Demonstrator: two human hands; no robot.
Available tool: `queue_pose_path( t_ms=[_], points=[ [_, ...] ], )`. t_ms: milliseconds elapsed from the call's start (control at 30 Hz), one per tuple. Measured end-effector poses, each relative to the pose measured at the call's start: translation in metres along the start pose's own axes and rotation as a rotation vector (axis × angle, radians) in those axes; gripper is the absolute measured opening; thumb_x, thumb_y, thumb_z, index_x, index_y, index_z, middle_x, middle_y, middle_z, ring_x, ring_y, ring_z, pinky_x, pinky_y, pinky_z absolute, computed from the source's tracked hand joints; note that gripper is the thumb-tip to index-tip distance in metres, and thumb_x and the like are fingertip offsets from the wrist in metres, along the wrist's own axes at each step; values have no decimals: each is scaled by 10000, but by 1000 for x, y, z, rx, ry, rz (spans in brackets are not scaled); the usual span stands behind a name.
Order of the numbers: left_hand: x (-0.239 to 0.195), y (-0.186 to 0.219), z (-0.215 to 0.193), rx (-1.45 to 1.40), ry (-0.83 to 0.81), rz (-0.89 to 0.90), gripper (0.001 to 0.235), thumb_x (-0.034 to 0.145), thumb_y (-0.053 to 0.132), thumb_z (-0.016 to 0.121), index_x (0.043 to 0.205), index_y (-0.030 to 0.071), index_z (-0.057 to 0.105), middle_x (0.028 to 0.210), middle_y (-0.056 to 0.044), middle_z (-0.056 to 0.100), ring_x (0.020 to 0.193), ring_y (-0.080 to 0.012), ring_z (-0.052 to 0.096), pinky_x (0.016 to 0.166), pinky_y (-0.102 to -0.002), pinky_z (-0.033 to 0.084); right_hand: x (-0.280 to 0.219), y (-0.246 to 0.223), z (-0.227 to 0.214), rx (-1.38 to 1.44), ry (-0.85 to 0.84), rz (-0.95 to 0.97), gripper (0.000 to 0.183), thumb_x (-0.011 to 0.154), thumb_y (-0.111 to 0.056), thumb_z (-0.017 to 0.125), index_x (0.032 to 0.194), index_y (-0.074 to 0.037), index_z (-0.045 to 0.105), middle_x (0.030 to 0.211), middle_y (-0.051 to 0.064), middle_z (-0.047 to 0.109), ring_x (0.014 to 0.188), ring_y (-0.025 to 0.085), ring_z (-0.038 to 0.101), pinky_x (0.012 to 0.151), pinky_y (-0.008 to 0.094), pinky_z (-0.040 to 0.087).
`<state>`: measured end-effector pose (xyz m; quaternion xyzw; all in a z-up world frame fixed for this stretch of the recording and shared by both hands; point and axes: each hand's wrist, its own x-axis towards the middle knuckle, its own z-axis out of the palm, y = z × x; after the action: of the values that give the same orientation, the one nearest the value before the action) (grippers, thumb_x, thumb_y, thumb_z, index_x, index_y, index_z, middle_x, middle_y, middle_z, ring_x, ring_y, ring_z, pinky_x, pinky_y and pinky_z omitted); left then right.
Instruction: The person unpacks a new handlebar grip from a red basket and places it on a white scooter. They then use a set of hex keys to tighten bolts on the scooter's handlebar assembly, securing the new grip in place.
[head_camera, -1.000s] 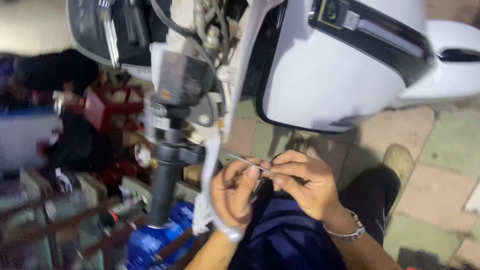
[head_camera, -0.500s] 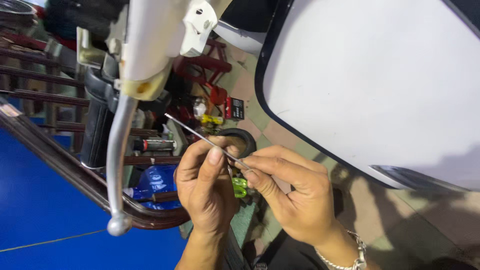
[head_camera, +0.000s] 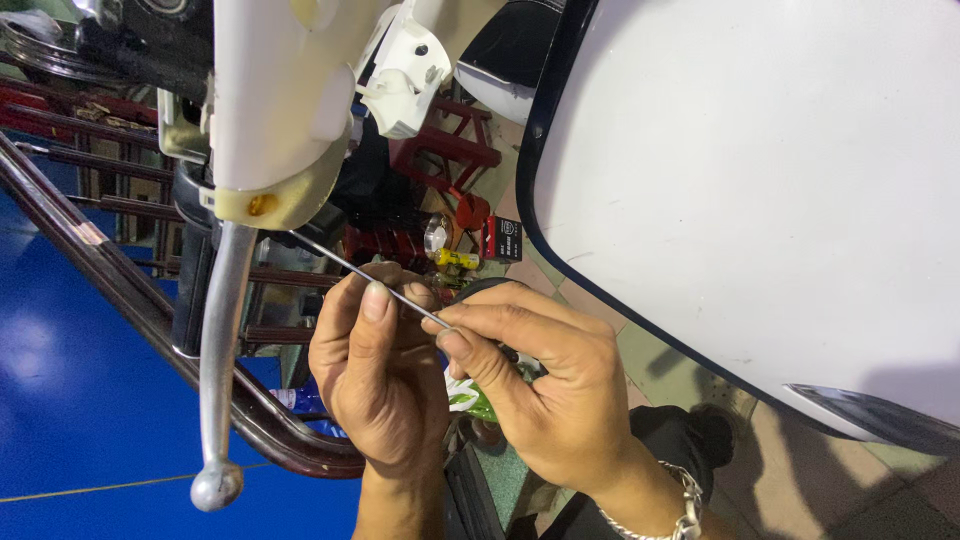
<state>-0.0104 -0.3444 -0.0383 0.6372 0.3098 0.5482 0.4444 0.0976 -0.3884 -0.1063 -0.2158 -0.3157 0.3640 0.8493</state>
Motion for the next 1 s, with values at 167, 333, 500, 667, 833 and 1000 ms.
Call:
queue_pose_path(
  t_ms=[167,333,500,667,833,1000],
  points=[
    [4,10,0,-30,-75,-31,198,1100,73,602,1175,-104,651,995,-163,684,852,-175,646,730,-275,527,-2,-2,8,93,-10,49,148,993,-69,699,1089,27,757,931,96,759,758,116,717,667,223,586],
    [4,17,1,34,15,-100,182,1076,82,611,1159,-73,658,975,-159,696,808,-166,659,711,-262,533,-5,-2,13,540,-50,340,232,1036,-131,658,1070,76,758,856,131,743,680,144,696,610,252,563],
    [8,23,5,-22,57,-165,158,1024,25,645,1159,-55,666,996,-147,701,847,-182,674,764,-299,548,-2,-23,19,667,42,448,250,1033,-174,639,1035,62,723,777,112,726,580,139,679,523,245,543],
    [22,29,9,-101,3,-158,167,1001,-26,649,1161,-69,671,1117,-148,705,937,-167,625,853,-313,489,18,-46,14,-108,84,329,217,996,-132,641,1050,51,744,798,90,777,627,121,740,569,229,591],
    [17,46,13,201,129,-337,243,931,15,648,1160,-58,682,1072,-139,733,973,-194,685,903,-318,532,22,-49,16,-65,61,461,203,974,-79,635,1065,75,731,853,108,790,672,141,744,623,262,603],
    [21,65,8,515,77,-412,248,921,85,695,1113,-68,731,955,-119,769,840,-180,709,769,-292,546,22,-45,19,-37,-17,604,187,967,-61,604,1041,63,723,821,107,796,634,151,750,596,269,605]
  ],
)
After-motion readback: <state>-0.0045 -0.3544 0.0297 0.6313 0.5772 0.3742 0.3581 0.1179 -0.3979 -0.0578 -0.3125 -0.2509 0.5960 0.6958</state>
